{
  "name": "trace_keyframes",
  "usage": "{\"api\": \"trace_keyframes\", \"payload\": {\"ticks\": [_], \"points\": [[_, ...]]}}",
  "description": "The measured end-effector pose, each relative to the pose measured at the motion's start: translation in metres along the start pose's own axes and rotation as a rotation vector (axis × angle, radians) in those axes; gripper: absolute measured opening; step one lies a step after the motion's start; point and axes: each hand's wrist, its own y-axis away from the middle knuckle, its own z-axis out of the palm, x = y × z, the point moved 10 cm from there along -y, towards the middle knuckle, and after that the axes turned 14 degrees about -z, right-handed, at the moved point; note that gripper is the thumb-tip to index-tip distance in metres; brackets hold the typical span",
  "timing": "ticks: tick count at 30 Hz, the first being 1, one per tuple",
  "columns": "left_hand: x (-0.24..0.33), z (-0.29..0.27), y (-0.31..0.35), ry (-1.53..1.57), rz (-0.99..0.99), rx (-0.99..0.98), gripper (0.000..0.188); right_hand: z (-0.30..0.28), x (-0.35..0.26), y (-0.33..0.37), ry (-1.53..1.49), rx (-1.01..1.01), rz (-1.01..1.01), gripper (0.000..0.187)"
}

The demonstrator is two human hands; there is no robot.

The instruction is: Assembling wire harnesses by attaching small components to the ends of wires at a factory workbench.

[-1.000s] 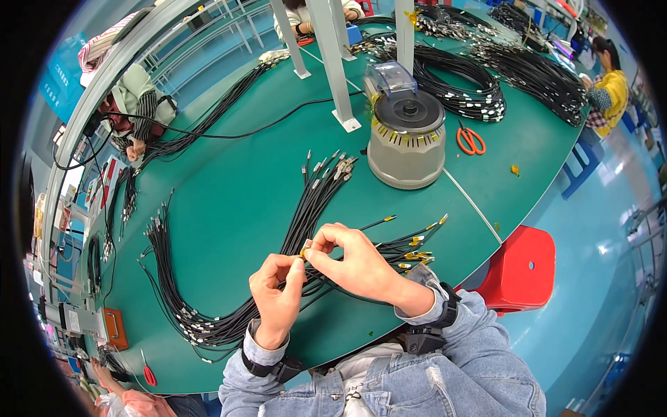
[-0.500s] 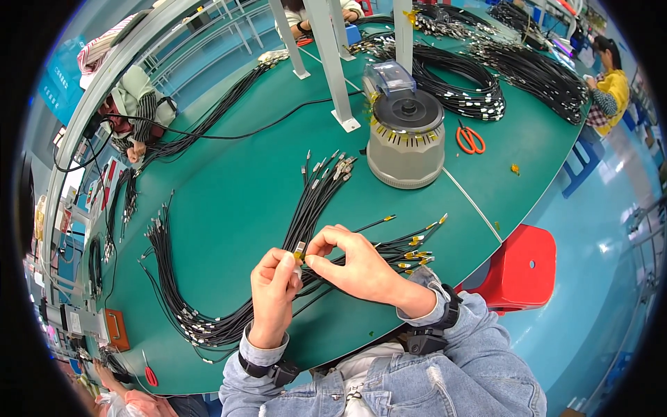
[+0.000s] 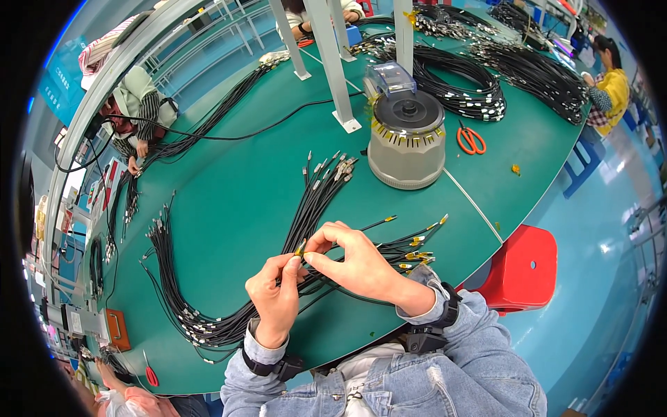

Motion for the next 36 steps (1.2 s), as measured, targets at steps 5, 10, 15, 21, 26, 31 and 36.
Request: {"api": "trace_keyframes", "payload": {"ticks": [5,10,15,21,26,31,36], "points": [[-0.011,0.008,-0.001,0.109,-0.135,-0.078,0.013,0.001,0.002,-0.001,0.035,-0.03,0.009,0.012],[-0.017,0.011,-0.002,0.143,-0.224,-0.134,0.015,0.0,0.0,-0.002,0.041,-0.028,0.015,0.013],[-0.015,0.011,-0.003,0.135,-0.191,-0.116,0.015,-0.001,-0.006,-0.002,0.07,-0.04,-0.015,0.013],[-0.015,0.01,-0.003,0.146,-0.178,-0.106,0.016,-0.003,-0.004,-0.002,0.071,-0.022,0.03,0.013],[-0.025,0.019,-0.001,0.284,-0.347,-0.246,0.02,-0.005,-0.003,-0.002,0.1,-0.004,0.029,0.013],[-0.035,0.024,-0.001,0.479,-0.499,-0.351,0.023,-0.014,0.001,-0.003,0.178,-0.003,0.019,0.015],[-0.039,0.028,0.0,0.574,-0.545,-0.384,0.025,-0.012,0.0,-0.003,0.094,0.054,0.009,0.017]]}}
